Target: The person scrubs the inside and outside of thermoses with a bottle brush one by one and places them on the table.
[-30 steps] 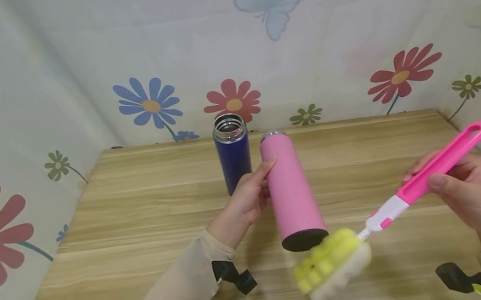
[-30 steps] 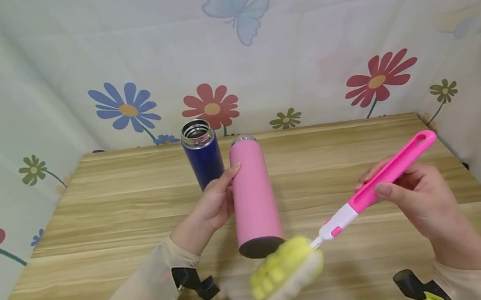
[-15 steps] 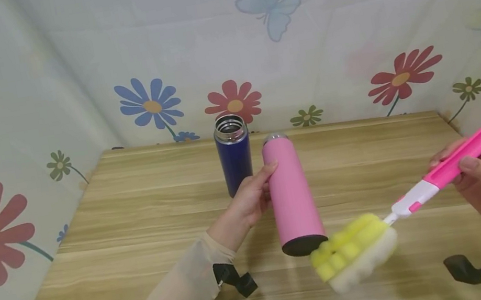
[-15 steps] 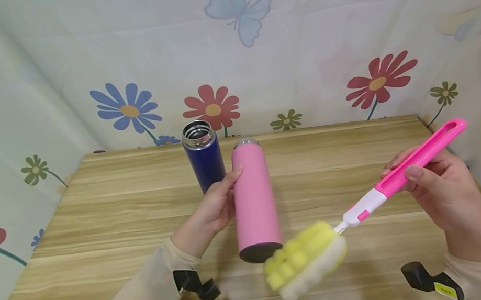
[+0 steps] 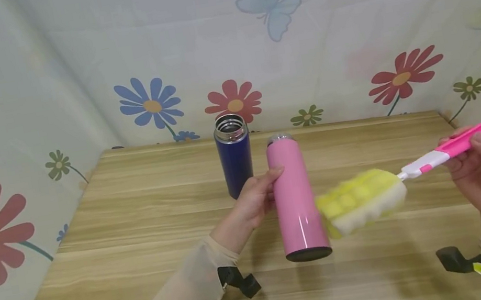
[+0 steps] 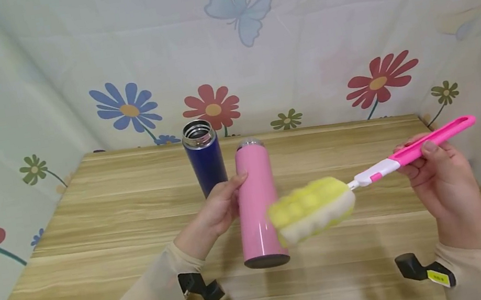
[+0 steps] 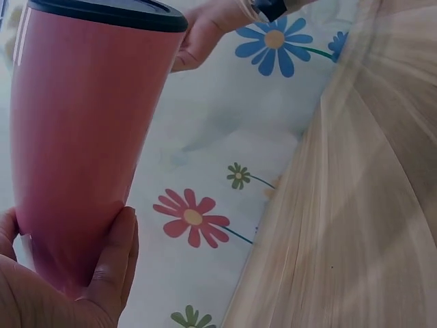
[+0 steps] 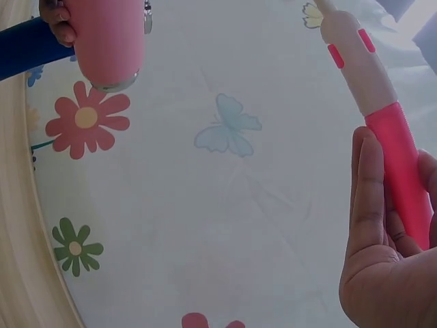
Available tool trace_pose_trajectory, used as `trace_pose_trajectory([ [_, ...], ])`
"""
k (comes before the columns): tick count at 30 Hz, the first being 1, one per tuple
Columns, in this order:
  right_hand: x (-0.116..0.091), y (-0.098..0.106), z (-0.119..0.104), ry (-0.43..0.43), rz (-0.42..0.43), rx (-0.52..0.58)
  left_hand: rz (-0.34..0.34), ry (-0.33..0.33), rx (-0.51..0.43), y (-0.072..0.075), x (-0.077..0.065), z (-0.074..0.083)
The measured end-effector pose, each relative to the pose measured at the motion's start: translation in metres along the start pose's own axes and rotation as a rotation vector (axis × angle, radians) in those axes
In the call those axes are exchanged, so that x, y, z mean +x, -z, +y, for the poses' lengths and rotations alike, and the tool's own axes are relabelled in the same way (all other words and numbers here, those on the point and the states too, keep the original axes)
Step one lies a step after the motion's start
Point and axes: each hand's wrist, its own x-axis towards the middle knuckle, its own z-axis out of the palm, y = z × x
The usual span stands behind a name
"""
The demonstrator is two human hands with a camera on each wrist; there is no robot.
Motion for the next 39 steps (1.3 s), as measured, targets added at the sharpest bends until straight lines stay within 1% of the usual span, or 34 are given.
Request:
trace_pose_trajectory([
  [3,0.000,0.008,-0.001,0.047,0.088,0.043,0.001,-0.030,0.022,-0.002,0.001,-0.002],
  [8,-0.001,0.019,-0.006,0.107,0.273,0.089,0.014,-0.072,0.035,-0.004,0.001,-0.003],
  [12,-0.001,0.028,-0.011,0.157,0.382,0.120,0.039,-0.106,0.088,-0.007,0.001,0.000],
  [14,-0.001,0.031,-0.013,0.187,0.408,0.130,0.050,-0.121,0.139,-0.008,0.001,0.001],
  [16,-0.002,0.033,-0.014,0.214,0.428,0.112,0.066,-0.135,0.186,-0.009,0.001,0.002],
  [18,-0.002,0.034,-0.016,0.237,0.457,0.073,0.076,-0.144,0.223,-0.010,0.002,0.004],
  [23,-0.001,0.032,-0.020,0.288,0.562,-0.041,0.100,-0.185,0.309,-0.012,0.003,0.008],
  [26,0.000,0.030,-0.021,0.310,0.588,-0.081,0.105,-0.232,0.372,-0.012,0.004,0.010],
  [32,0.002,0.028,-0.021,0.317,0.596,-0.135,0.105,-0.352,0.507,-0.014,0.009,0.011],
  [34,0.002,0.027,-0.020,0.311,0.615,-0.152,0.107,-0.375,0.528,-0.015,0.011,0.012],
  [36,0.002,0.027,-0.019,0.313,0.643,-0.172,0.118,-0.384,0.551,-0.017,0.013,0.014],
  [39,0.003,0.026,-0.019,0.298,0.686,-0.233,0.131,-0.400,0.573,-0.018,0.016,0.017],
])
